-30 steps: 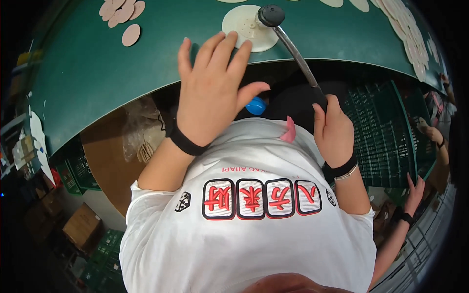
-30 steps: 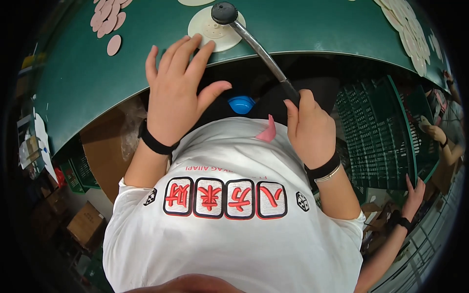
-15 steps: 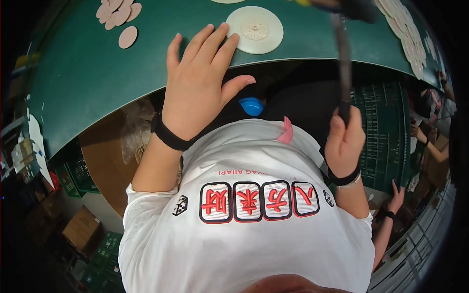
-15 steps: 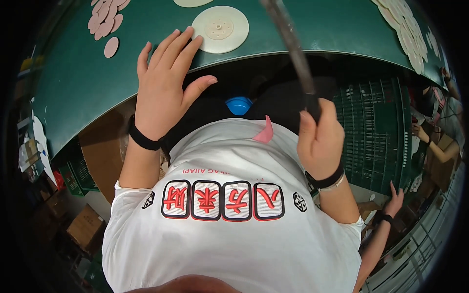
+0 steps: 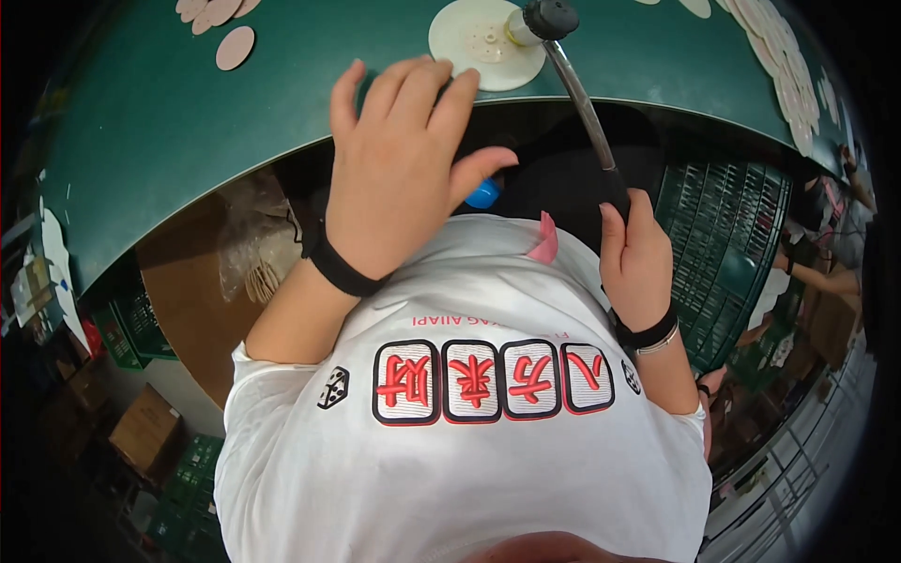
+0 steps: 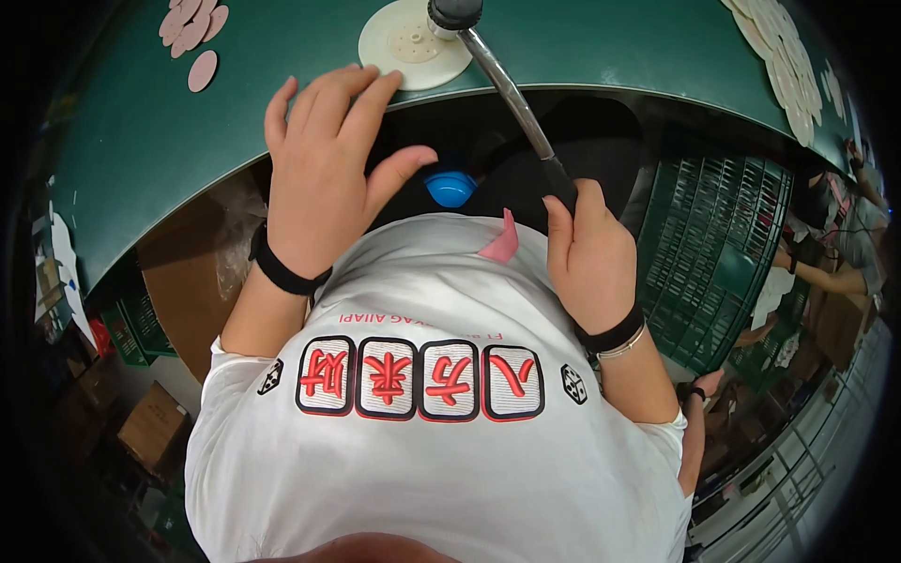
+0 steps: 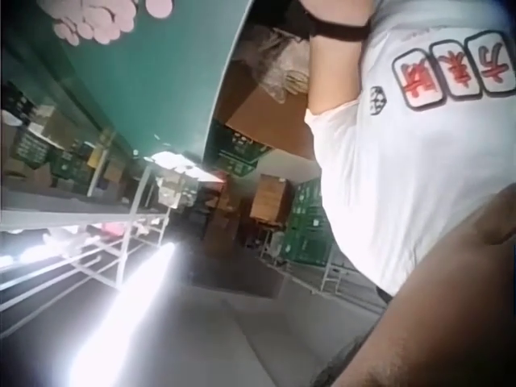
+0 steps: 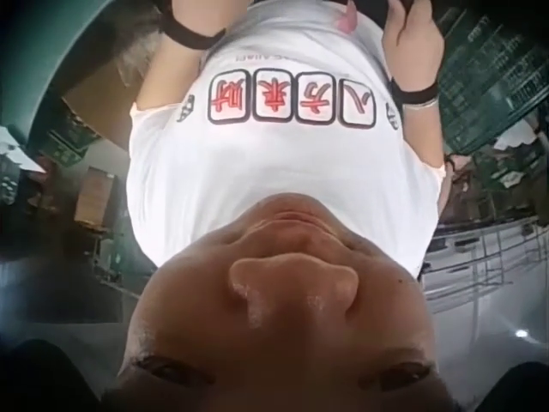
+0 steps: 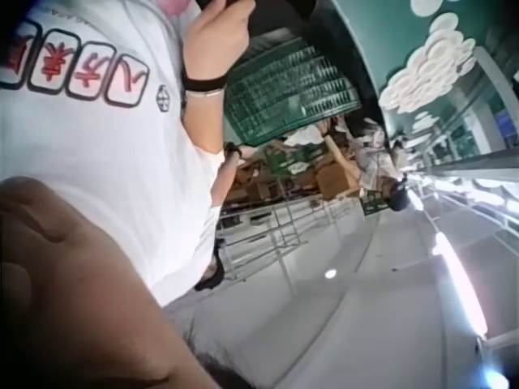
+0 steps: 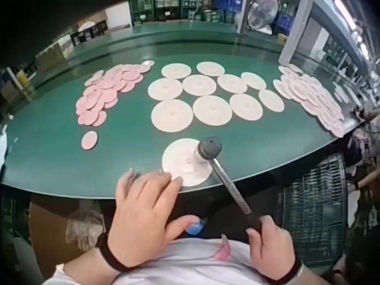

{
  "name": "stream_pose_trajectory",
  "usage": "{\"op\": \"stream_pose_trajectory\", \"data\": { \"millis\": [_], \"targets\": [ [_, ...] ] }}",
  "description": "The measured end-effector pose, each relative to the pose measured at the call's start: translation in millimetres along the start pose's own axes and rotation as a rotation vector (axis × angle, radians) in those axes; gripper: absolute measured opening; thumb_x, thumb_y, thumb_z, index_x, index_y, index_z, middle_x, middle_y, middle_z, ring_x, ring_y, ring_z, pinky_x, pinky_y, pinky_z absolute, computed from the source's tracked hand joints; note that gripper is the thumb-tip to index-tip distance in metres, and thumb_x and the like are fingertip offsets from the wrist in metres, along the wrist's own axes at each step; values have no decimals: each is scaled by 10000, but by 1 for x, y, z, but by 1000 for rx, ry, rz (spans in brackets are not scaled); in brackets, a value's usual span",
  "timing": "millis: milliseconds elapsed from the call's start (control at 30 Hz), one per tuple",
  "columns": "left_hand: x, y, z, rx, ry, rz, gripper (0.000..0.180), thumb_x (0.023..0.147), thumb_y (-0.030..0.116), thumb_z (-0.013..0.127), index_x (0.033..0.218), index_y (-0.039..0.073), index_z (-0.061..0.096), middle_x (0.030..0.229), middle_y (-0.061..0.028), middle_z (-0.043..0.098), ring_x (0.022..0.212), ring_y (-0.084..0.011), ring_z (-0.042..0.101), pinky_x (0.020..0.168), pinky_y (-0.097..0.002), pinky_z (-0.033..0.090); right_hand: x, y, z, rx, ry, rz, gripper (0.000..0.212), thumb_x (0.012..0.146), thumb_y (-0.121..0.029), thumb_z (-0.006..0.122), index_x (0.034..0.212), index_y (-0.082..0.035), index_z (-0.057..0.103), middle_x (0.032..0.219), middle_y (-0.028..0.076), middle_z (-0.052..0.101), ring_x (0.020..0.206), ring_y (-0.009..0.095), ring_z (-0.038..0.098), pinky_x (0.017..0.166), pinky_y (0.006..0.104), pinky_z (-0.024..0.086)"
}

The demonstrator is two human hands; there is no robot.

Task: The person hammers a white plastic disc, positions a pink circular pad on top, and presses it on by hand. They then place the assembled unit on the table and repeat the process.

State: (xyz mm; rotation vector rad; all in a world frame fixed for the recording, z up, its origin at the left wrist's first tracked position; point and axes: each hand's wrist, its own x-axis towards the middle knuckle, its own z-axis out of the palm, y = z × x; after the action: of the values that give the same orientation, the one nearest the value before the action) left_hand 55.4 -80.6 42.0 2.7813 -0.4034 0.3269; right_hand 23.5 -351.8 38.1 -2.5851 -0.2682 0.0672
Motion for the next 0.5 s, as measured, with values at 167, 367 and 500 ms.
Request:
{"op": "stream_pose_trajectory", "data": {
  "millis": [167, 367, 500],
  "targets": [
    [7, -10, 3, -61, 145, 94, 652, 849, 507, 733, 1318, 70, 610, 1387, -84, 590, 1314, -286, 515, 1132, -587, 292, 6, 2, -14, 48, -44, 26, 201, 1005, -147, 640, 1105, 11, 566, 674, 189, 616, 587, 385, 633, 492, 423, 452],
    [6, -16, 8, 52, 77, 97, 662, 847, 506, 736, 1336, 79, 607, 1403, -85, 580, 1331, -281, 505, 1135, -605, 282, -12, 5, -19, 198, 137, -87, 202, 988, -137, 669, 1095, 7, 576, 647, 167, 592, 551, 357, 604, 484, 388, 435],
    [3, -16, 3, 64, 46, 67, 663, 855, 500, 740, 1372, 109, 602, 1440, -64, 571, 1362, -263, 503, 1166, -576, 254, -6, 0, -18, -26, -30, -22, 179, 979, -107, 665, 1081, 17, 586, 653, 170, 590, 549, 357, 603, 494, 384, 444]
  ]
}}
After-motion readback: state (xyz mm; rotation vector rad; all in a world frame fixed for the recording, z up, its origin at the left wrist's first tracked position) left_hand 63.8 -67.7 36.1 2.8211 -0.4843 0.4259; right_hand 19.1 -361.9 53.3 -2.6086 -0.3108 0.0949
